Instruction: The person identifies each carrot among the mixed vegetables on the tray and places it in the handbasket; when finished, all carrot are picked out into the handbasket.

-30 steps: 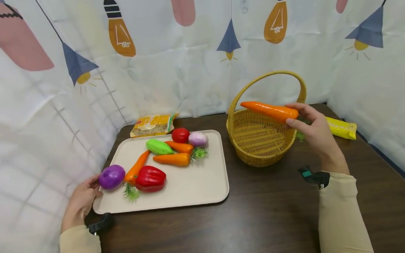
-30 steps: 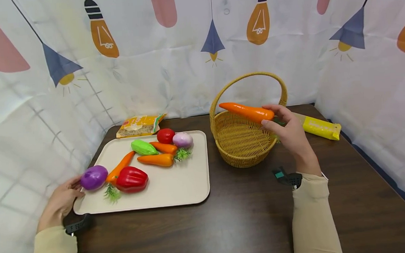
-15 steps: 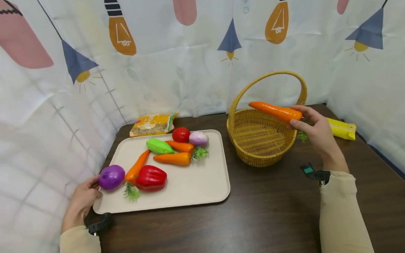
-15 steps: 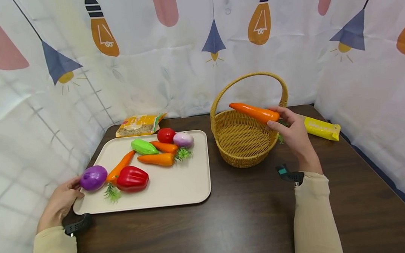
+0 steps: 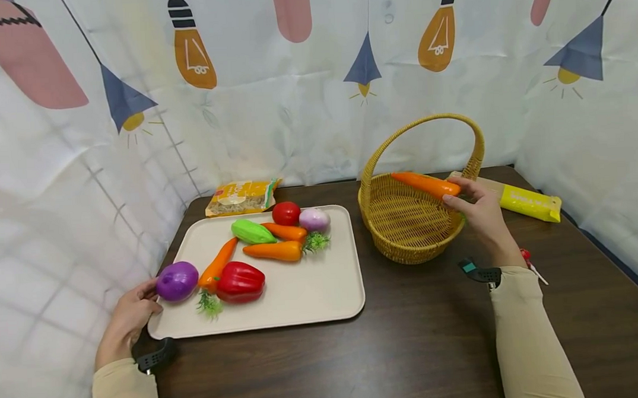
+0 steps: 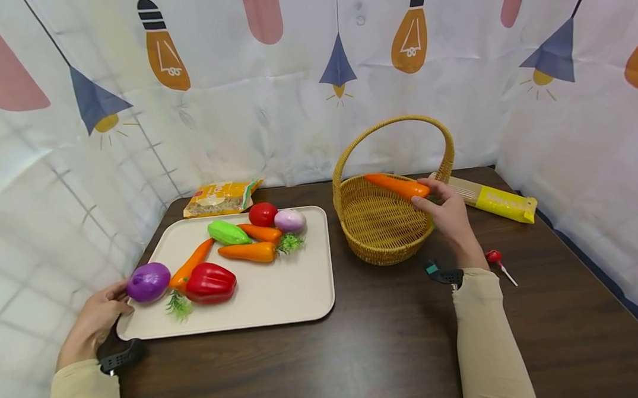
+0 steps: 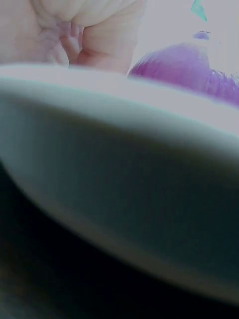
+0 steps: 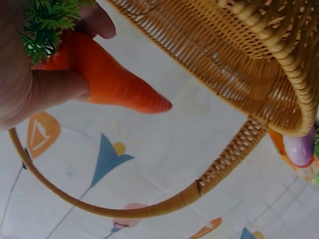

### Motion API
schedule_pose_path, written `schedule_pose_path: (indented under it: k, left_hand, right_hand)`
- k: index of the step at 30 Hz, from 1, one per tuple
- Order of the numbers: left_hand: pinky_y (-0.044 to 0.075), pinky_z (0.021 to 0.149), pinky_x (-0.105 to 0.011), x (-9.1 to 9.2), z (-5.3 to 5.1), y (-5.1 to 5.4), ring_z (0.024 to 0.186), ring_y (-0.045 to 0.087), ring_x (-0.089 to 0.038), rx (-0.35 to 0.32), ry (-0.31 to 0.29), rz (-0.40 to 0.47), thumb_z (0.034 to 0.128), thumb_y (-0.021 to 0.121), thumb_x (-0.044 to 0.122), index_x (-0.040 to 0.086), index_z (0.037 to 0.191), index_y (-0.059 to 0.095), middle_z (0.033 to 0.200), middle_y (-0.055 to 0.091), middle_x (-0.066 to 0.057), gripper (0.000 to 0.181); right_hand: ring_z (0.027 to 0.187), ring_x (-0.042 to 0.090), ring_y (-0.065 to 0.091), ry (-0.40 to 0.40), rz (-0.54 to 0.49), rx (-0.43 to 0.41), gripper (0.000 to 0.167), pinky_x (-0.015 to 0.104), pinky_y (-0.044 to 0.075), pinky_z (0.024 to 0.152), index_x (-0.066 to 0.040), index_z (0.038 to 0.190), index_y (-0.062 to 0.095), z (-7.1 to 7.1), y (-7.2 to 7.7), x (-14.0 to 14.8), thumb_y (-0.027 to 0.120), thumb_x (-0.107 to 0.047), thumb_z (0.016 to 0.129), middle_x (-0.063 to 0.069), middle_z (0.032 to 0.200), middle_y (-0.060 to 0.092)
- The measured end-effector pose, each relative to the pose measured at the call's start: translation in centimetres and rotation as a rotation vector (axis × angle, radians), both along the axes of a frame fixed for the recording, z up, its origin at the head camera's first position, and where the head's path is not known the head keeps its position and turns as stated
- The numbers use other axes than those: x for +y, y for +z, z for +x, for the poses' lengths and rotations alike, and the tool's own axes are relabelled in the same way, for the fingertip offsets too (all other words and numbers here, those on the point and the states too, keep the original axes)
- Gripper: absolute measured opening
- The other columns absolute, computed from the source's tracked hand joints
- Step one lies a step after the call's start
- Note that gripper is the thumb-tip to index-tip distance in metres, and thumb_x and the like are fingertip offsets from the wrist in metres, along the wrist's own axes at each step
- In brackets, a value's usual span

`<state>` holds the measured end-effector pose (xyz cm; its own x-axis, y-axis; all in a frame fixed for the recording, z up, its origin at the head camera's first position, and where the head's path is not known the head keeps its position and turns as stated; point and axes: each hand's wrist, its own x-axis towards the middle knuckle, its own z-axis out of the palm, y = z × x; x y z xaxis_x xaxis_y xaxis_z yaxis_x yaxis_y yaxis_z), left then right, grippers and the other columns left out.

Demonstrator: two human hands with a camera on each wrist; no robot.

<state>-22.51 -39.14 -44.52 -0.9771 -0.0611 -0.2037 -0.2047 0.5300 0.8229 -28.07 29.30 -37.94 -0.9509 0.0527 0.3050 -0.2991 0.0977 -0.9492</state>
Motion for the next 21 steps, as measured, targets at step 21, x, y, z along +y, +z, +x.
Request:
schedule_pose_path:
  k: [21]
  left_hand:
    - [0.039,0.079,-0.003,0.1,0.5,0.2,0.135,0.027,-0.052,0.028,-0.025,-0.022,0.0776,0.05,-0.016,-0.019,0.146,0.015,0.145,0.025,-0.043,0.077]
  right_hand:
    - [0.106,0.016,0.055,-0.026,0.338,-0.333,0.062,0.033,0.046,0.094,-0.009,0.148,0.041,-3.0,0.1,-1.0,0.061,-0.036,0.096,0.016,0.147,0.037]
